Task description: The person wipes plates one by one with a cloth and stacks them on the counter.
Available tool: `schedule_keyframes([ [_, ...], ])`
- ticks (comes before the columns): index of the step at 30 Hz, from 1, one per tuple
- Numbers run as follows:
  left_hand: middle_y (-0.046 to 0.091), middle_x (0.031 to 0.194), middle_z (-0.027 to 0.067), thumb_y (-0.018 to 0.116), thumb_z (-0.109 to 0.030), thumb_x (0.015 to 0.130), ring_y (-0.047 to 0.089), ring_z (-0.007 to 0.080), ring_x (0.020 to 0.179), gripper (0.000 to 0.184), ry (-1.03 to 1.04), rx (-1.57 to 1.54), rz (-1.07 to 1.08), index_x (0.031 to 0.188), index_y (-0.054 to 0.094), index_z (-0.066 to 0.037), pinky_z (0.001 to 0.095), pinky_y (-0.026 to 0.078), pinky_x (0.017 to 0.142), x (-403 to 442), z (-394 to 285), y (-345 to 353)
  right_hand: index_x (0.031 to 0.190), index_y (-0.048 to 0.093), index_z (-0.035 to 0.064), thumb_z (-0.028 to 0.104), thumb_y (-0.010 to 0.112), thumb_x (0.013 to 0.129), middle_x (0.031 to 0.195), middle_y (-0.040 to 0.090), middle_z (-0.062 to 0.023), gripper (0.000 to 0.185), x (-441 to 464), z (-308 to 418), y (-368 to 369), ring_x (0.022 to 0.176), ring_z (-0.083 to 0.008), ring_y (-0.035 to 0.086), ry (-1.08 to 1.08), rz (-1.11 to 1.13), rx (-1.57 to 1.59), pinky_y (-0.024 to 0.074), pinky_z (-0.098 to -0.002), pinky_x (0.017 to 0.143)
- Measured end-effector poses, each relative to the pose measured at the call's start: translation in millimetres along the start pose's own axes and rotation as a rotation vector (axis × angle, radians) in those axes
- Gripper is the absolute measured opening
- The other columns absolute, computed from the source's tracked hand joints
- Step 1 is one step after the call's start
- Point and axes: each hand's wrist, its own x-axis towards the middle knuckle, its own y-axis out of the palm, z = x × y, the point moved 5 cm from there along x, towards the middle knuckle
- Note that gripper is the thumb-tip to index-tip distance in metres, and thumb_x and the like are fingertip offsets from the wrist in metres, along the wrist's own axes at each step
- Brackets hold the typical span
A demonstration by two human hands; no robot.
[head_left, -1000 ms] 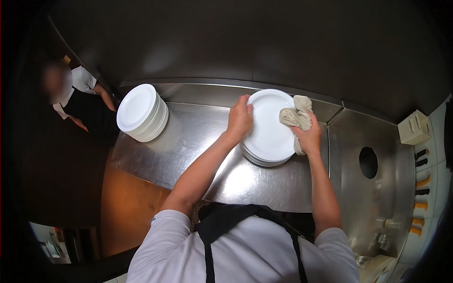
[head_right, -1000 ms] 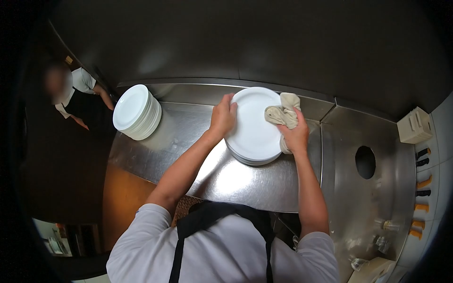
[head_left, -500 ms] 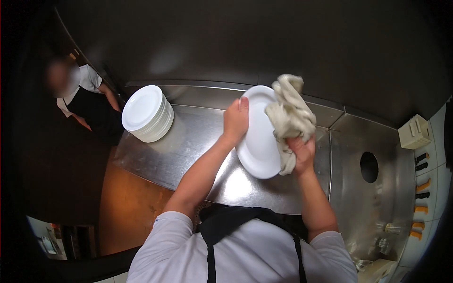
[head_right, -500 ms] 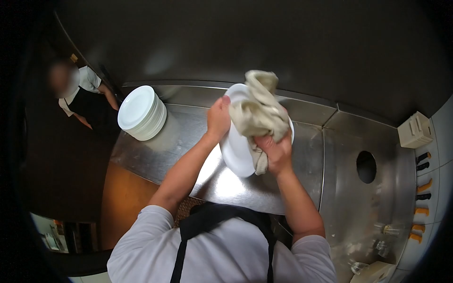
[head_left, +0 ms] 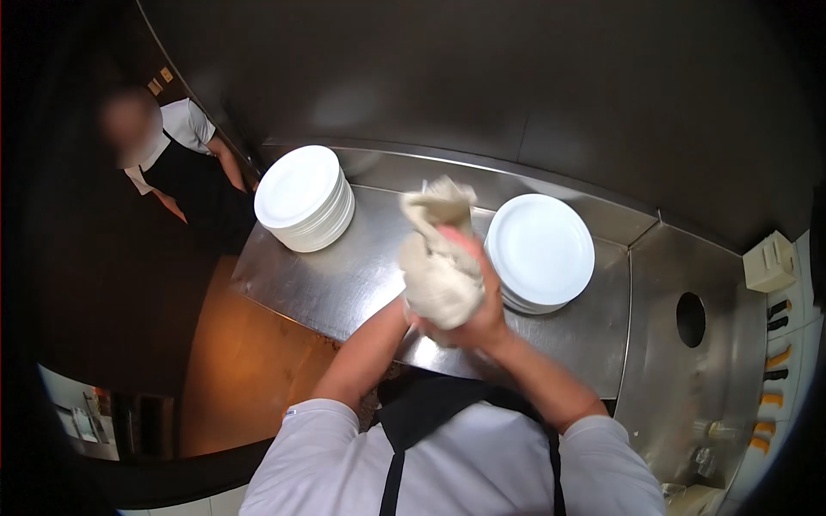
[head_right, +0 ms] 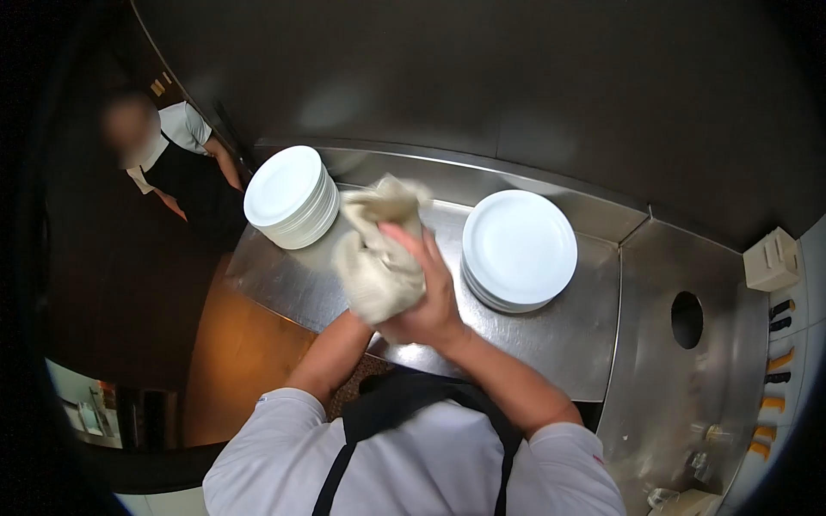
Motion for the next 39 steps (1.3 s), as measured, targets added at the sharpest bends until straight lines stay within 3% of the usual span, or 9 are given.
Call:
schedule_keyframes([
  [4, 0.064, 0.078, 0.0156, 0.037, -0.048, 0.104, 0.061, 0.0270, 0.071, 0.055, 0.017, -0.035, -0.010, 0.091, 0.061, -0.001, 0.0405, 0.047, 0.069, -13.2, 14.3, 7.3, 0.121, 0.056, -0.0030, 0.030, 0.067, 0.090, 0.111, 0.067, -0.0124, 0.046, 29.8, -71.4, -0.1, 0.103, -0.0182, 0.062, 0.500, 0.071, 0.385, 0.0495, -0.0330, 0.087],
  [5, 0.064, 0.078, 0.0155, 0.037, -0.048, 0.104, 0.060, 0.0269, 0.071, 0.055, 0.019, -0.036, -0.022, 0.090, 0.061, -0.001, 0.0405, 0.047, 0.069, -18.0, 15.2, 4.8, 0.096, 0.068, -0.0027, 0.035, 0.061, 0.095, 0.083, 0.072, -0.0109, 0.039, 21.8, -66.3, 3.8, 0.077, -0.0182, 0.069, 0.401, -0.213, 0.214, 0.0525, -0.0308, 0.067],
  [10, 0.063, 0.076, 0.0149, 0.037, -0.046, 0.104, 0.060, 0.0265, 0.070, 0.053, -0.006, 0.001, -0.042, 0.089, 0.060, -0.001, 0.0405, 0.047, 0.068, -15.6, -11.0, -41.4, 0.134, 0.050, -0.0012, 0.027, 0.081, 0.074, 0.134, 0.055, -0.0224, 0.073, -53.7, -29.9, 45.3, 0.126, -0.0307, 0.054, 0.290, -0.007, 0.396, 0.0380, -0.0414, 0.109],
  [12, 0.062, 0.076, 0.0146, 0.038, -0.046, 0.104, 0.059, 0.0264, 0.069, 0.053, -0.017, 0.022, -0.025, 0.089, 0.060, -0.001, 0.0405, 0.046, 0.068, -8.6, -19.7, -48.4, 0.132, 0.053, 0.0026, 0.025, 0.083, 0.067, 0.134, 0.054, -0.0232, 0.076, -10.1, -2.7, 39.9, 0.124, -0.0341, 0.055, -0.034, 0.019, -0.111, 0.0390, -0.0424, 0.108],
  [15, 0.062, 0.075, 0.0142, 0.038, -0.045, 0.104, 0.059, 0.0261, 0.069, 0.052, -0.021, 0.018, -0.008, 0.088, 0.060, -0.001, 0.0405, 0.046, 0.068, -15.4, -6.9, -32.5, 0.111, 0.063, 0.0000, 0.025, 0.077, 0.077, 0.104, 0.069, -0.0144, 0.045, 32.3, -36.5, 31.3, 0.102, -0.0258, 0.067, 0.130, -0.020, 0.207, 0.0510, -0.0370, 0.089],
  [18, 0.061, 0.074, 0.0138, 0.038, -0.044, 0.104, 0.058, 0.0259, 0.068, 0.051, -0.024, 0.009, -0.035, 0.087, 0.059, -0.001, 0.0405, 0.046, 0.067, -26.3, -2.0, -39.5, 0.116, 0.063, -0.0011, 0.020, 0.067, 0.087, 0.112, 0.068, -0.0168, 0.036, -5.0, -79.9, 33.8, 0.103, -0.0264, 0.067, 0.470, -0.004, 0.142, 0.0510, -0.0372, 0.089],
  [26, 0.059, 0.071, 0.0128, 0.039, -0.042, 0.104, 0.057, 0.0252, 0.066, 0.049, -0.022, 0.080, -0.029, 0.085, 0.058, -0.001, 0.0405, 0.045, 0.066, -10.9, -15.0, -52.5, 0.135, 0.048, -0.0018, 0.030, 0.083, 0.067, 0.122, 0.063, -0.0236, 0.082, 5.9, 4.0, 40.0, 0.124, -0.0393, 0.055, -0.048, 0.027, -0.352, 0.0214, -0.0481, 0.118],
  [31, 0.058, 0.070, 0.0122, 0.039, -0.040, 0.104, 0.056, 0.0248, 0.065, 0.048, 0.072, 0.156, -0.089, 0.084, 0.058, -0.001, 0.0405, 0.045, 0.065, -16.6, -9.1, -25.7, 0.101, 0.068, 0.0004, 0.021, 0.060, 0.091, 0.090, 0.071, -0.0155, 0.025, 23.6, -73.2, 21.8, 0.094, -0.0311, 0.067, 0.460, -0.067, 0.162, 0.0463, -0.0417, 0.089],
  [39, 0.060, 0.071, 0.0173, 0.042, -0.040, 0.103, 0.058, 0.0278, 0.064, 0.046, 0.396, 0.935, -0.418, 0.084, 0.057, -0.001, 0.0431, 0.044, 0.062, 29.5, -83.1, -68.4, 0.146, 0.032, -0.0011, 0.029, 0.069, 0.091, 0.141, 0.049, -0.0139, 0.073, -58.5, -65.4, 13.2, 0.124, -0.0238, 0.050, 0.609, 0.030, 0.268, 0.0373, -0.0372, 0.107],
])
